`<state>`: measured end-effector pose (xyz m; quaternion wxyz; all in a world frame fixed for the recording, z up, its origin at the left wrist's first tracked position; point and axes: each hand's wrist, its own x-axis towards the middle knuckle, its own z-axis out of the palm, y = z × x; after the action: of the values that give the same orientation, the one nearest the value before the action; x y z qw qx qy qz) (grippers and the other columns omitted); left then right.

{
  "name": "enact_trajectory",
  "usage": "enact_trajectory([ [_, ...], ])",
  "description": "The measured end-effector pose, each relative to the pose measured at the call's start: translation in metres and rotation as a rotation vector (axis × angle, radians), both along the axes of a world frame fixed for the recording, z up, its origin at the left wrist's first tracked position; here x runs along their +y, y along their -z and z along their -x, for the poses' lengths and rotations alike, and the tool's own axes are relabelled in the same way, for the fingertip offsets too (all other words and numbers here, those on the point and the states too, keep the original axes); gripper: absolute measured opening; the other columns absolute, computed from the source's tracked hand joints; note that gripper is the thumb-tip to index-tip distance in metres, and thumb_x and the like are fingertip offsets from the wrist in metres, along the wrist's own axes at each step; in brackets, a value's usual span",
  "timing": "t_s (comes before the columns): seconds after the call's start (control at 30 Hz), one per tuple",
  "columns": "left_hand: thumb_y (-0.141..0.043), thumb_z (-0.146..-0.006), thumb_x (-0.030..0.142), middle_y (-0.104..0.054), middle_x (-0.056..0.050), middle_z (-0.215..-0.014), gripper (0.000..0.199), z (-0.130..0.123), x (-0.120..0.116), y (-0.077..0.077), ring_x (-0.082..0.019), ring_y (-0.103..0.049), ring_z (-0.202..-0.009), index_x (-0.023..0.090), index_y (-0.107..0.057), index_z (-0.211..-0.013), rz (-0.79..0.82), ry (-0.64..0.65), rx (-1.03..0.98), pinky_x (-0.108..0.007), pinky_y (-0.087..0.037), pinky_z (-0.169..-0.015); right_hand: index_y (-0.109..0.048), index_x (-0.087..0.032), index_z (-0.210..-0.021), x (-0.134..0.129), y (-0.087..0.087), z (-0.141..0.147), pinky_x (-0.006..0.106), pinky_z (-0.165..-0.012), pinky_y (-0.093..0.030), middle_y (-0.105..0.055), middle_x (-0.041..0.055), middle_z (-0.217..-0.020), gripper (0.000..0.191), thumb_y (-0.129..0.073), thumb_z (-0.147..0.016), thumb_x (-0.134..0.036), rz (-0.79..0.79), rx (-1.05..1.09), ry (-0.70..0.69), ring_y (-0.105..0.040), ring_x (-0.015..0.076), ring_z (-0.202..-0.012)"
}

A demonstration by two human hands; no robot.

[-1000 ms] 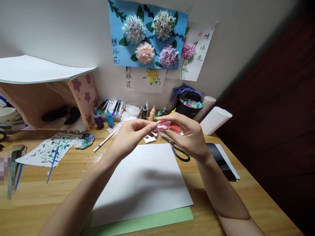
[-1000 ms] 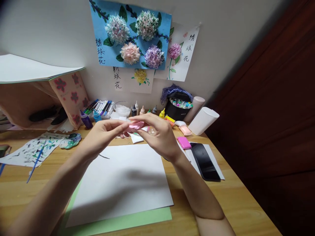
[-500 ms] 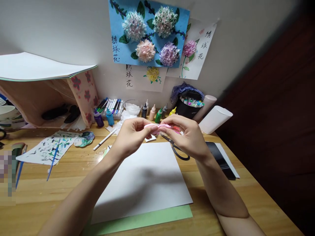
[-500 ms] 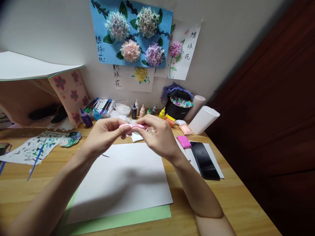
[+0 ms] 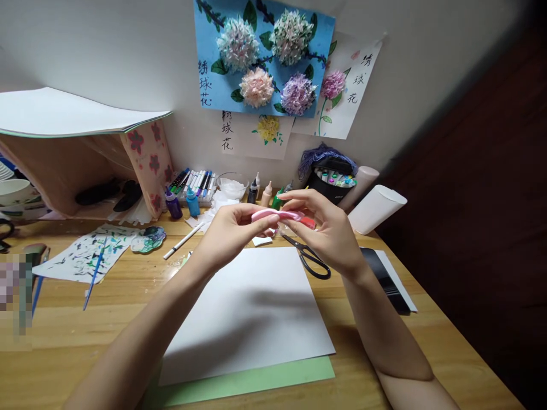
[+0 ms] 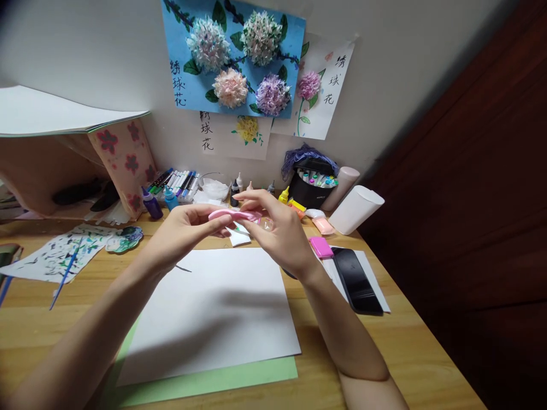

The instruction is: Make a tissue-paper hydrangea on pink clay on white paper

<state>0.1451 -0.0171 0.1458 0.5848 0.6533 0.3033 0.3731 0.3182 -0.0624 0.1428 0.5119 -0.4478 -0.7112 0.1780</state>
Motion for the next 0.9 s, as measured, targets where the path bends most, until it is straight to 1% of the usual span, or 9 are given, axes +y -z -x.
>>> enact_trajectory([
  [0.1,-0.075,-0.068,0.043,-0.072,-0.007,-0.076,0.034,0.001,0.0,-0.001,-0.015,-0.066,-0.07,0.013,-0.073,-0.085,-0.008,-0.023,-0.003,-0.027,-0.056,-0.068,-0.065,-0.025,-0.105,-0.001,-0.002,0.0,0.032,-0.081,-0.052,-0.068,0.0037,-0.096,0.024,-0.067,-0.081,-0.025,-0.067,-0.112,-0.003,-0.063,0.0177,-0.089],
  [0.23,-0.072,-0.071,0.043,-0.073,-0.008,-0.078,0.033,0.0,-0.002,0.0,-0.015,-0.066,-0.069,0.013,-0.073,-0.084,-0.042,-0.018,0.014,-0.026,-0.055,-0.065,-0.068,-0.023,-0.093,-0.001,-0.002,0.001,0.03,-0.074,-0.051,-0.068,0.004,-0.087,0.012,-0.067,-0.081,-0.024,-0.189,-0.2,0.03,-0.062,0.0174,-0.081],
  [0.37,-0.072,-0.07,0.045,-0.073,-0.008,-0.076,0.035,-0.002,-0.004,0.0,-0.015,-0.066,-0.067,0.012,-0.073,-0.081,-0.077,-0.055,0.02,-0.025,-0.054,-0.061,-0.067,-0.022,-0.086,-0.001,0.001,0.002,0.029,-0.066,-0.049,-0.065,0.0037,-0.08,0.005,-0.063,-0.083,-0.021,-0.226,-0.25,0.065,-0.06,0.0164,-0.074],
  [0.47,-0.075,-0.067,0.044,-0.071,-0.007,-0.07,0.034,-0.002,-0.003,-0.001,-0.015,-0.064,-0.064,0.012,-0.073,-0.079,-0.089,-0.073,0.025,-0.024,-0.052,-0.059,-0.067,-0.021,-0.078,-0.003,0.003,0.005,0.029,-0.065,-0.047,-0.065,0.0036,-0.076,0.005,-0.064,-0.082,-0.019,-0.24,-0.243,0.073,-0.059,0.0159,-0.071],
  [0.57,-0.076,-0.066,0.042,-0.068,-0.004,-0.065,0.031,0.0,-0.001,-0.002,-0.012,-0.06,-0.061,0.012,-0.071,-0.074,-0.08,-0.035,0.013,-0.021,-0.049,-0.056,-0.064,-0.02,-0.071,-0.004,0.002,0.007,0.029,-0.063,-0.047,-0.064,0.0031,-0.072,0.009,-0.069,-0.078,-0.023,-0.167,-0.091,0.055,-0.059,0.0152,-0.068],
  [0.7,-0.071,-0.071,0.044,-0.064,-0.003,-0.066,0.032,0.002,0.002,0.0,-0.009,-0.056,-0.06,0.012,-0.068,-0.07,0.034,0.122,-0.045,-0.021,-0.049,-0.06,-0.061,-0.019,-0.068,0.002,0.0,0.004,0.027,-0.053,-0.049,-0.062,0.0007,-0.064,0.027,-0.074,-0.072,-0.042,0.112,0.252,-0.093,-0.058,0.0136,-0.058],
  [0.73,-0.069,-0.074,0.044,-0.063,-0.003,-0.068,0.031,0.002,0.004,0.002,-0.008,-0.055,-0.061,0.013,-0.067,-0.071,0.067,0.151,-0.07,-0.021,-0.049,-0.062,-0.06,-0.019,-0.068,0.004,0.0,0.001,0.026,-0.051,-0.049,-0.061,-0.0001,-0.062,0.03,-0.074,-0.07,-0.046,0.156,0.315,-0.118,-0.057,0.0129,-0.056],
  [0.8,-0.067,-0.077,0.041,-0.062,-0.003,-0.072,0.028,0.003,0.007,0.004,-0.008,-0.055,-0.064,0.013,-0.066,-0.072,0.126,0.164,-0.131,-0.021,-0.05,-0.066,-0.059,-0.021,-0.07,0.01,0.001,-0.006,0.026,-0.051,-0.049,-0.059,-0.0009,-0.063,0.033,-0.071,-0.071,-0.052,0.178,0.396,-0.113,-0.056,0.012,-0.055],
  [0.9,-0.067,-0.077,0.034,-0.061,-0.002,-0.073,0.021,0.008,0.014,0.005,-0.007,-0.056,-0.066,0.014,-0.066,-0.074,0.202,0.124,-0.223,-0.021,-0.05,-0.071,-0.06,-0.025,-0.079,0.018,0.002,-0.022,0.026,-0.055,-0.051,-0.06,0.0003,-0.073,0.028,-0.06,-0.081,-0.053,0.132,0.426,-0.039,-0.059,0.0131,-0.064],
])
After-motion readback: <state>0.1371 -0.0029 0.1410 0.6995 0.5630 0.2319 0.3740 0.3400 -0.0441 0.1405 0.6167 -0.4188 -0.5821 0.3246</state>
